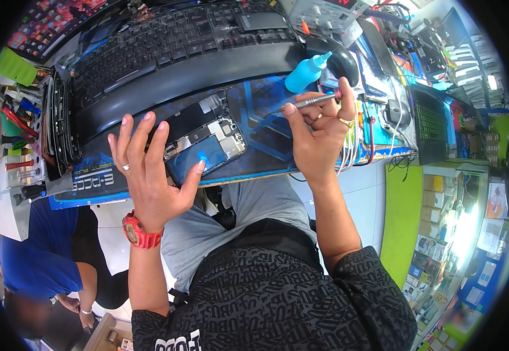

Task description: The person uses a precision screwdriver to remove screws from the back of a smartphone, then flips it over and uses a metal tool to pry open the screen assembly. The person continues to work on the device, manipulating the screen and internal components.

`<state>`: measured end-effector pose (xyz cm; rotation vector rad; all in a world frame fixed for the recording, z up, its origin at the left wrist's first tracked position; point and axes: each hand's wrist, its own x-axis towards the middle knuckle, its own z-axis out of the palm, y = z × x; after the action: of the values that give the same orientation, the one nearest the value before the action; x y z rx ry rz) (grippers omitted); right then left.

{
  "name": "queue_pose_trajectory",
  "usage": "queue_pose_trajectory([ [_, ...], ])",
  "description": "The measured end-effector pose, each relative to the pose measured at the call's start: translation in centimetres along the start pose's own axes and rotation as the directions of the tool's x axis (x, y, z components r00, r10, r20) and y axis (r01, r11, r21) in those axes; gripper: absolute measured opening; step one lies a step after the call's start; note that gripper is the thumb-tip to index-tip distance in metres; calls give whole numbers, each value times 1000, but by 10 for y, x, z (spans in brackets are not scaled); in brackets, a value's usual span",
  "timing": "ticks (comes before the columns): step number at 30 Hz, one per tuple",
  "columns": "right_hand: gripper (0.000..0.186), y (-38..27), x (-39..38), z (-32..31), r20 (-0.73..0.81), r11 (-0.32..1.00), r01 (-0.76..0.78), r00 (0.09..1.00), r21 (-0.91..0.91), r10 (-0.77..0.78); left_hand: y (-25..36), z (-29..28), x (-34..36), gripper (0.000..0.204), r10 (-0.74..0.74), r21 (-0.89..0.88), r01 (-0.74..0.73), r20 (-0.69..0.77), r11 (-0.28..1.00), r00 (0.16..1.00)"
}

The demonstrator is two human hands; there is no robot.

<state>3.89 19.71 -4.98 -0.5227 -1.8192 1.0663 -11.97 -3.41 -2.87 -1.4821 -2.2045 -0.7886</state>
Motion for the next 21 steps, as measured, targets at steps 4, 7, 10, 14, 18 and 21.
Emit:
queue_pose_trajectory([
  [4,90,0,-1,0,12,1000,0,1000,-8,0,-1,0,-1,84,4,1,-4,-3,1000,1000],
  [7,90,-7,-1,3,4,996,-45,999,84,44,-1,-1,-1,83,3,3,-3,-5,1000,1000],
  [10,90,-10,0,2,13,997,-61,998,52,60,-2,1,-2,82,-10,-21,10,-35,1000,999],
  [14,90,-8,0,3,-24,994,-39,999,105,42,-2,1,-2,82,-9,-21,8,-32,1000,999],
  [18,90,-7,0,3,-30,998,-11,999,70,13,-2,2,-2,83,-8,-18,7,-33,1000,999],
  [21,89,-6,0,2,-31,999,18,999,41,-16,-3,3,-3,83,-7,-16,6,-33,1000,999],
])
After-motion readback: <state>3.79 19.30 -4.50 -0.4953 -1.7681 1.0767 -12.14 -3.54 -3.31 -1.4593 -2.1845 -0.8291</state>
